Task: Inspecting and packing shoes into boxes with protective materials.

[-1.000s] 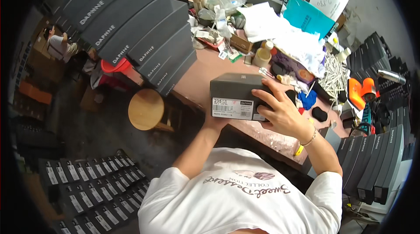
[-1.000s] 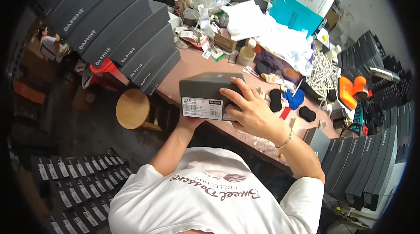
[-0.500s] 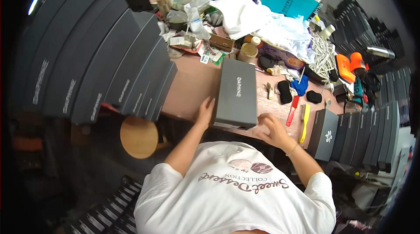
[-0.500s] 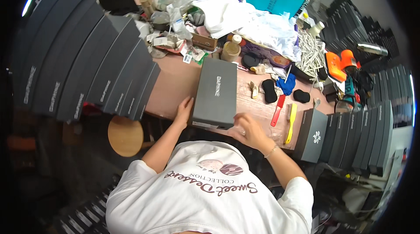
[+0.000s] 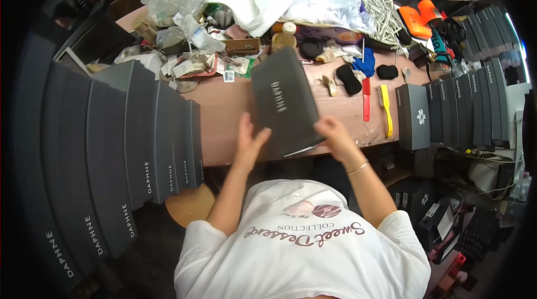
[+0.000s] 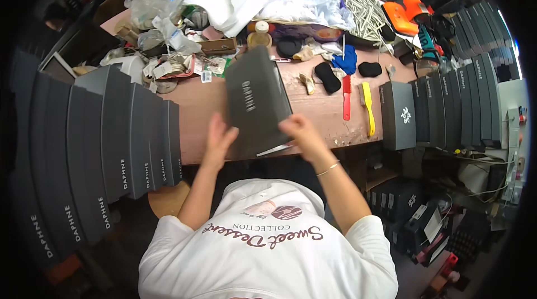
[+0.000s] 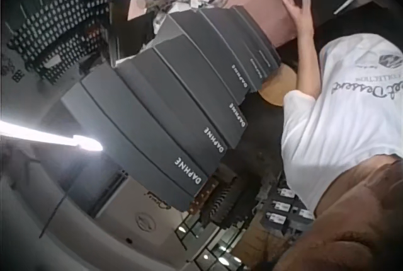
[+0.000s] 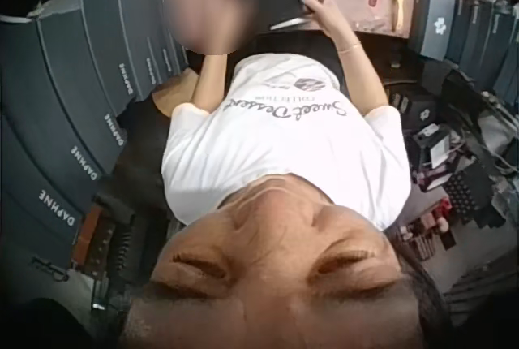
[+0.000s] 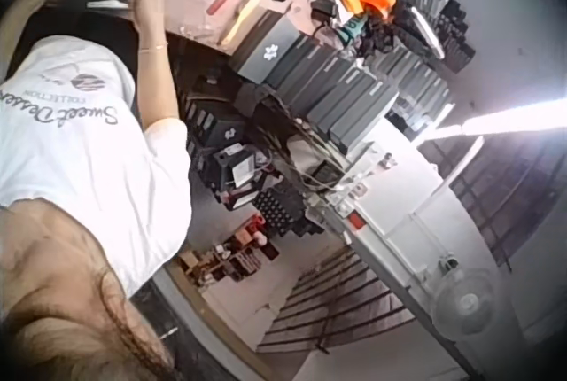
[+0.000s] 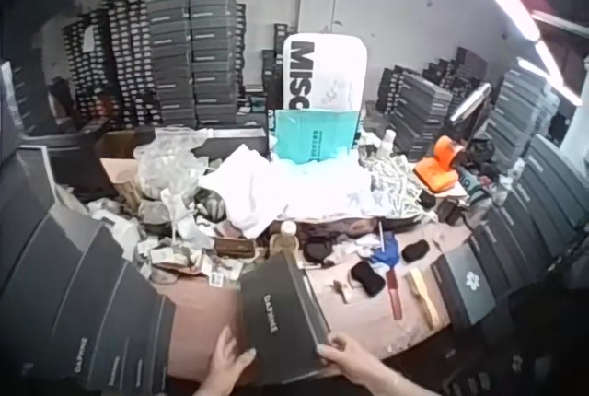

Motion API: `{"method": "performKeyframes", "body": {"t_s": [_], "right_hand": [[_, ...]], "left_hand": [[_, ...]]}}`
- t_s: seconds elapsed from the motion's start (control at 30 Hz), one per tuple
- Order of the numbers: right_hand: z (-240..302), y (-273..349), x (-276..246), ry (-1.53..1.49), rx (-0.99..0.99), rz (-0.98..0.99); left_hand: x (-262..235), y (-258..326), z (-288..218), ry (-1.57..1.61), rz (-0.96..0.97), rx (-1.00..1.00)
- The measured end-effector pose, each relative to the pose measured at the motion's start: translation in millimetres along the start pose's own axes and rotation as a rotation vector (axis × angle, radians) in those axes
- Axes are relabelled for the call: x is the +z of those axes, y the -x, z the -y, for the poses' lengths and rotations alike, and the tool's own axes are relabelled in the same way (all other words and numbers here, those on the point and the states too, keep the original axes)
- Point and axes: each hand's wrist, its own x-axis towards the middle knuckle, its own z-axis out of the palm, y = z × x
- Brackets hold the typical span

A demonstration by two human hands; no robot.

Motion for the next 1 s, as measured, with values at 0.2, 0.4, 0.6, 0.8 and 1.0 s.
{"method": "performKeyframes", "body": {"t_s": [0.2, 0.4, 0.6, 0.8, 1.0], "right_hand": [[-28.8, 13.6, 90.4, 0.956, -0.546, 0.529], [-35.6, -52.0, 10.3, 1.349, -0.439, 0.091], [-70.0, -84.8, 11.8, 1.399, -0.307, -0.051], [11.0, -29.7, -1.7, 0.473, -0.133, 0.021], [17.2, 24.9, -10.3, 0.631, -0.668, 0.092]], "left_hand": [[-97.8, -10.9, -30.2, -0.538, -0.003, -0.003], [-44.6, -15.9, 11.6, -0.958, -0.095, 0.406], [61.3, -50.5, 11.2, -0.624, 0.161, 0.468], [43.5, -59.6, 23.9, -0.246, 0.116, 0.167], [56.7, -68.4, -47.2, -0.503, 0.087, 0.579]]}}
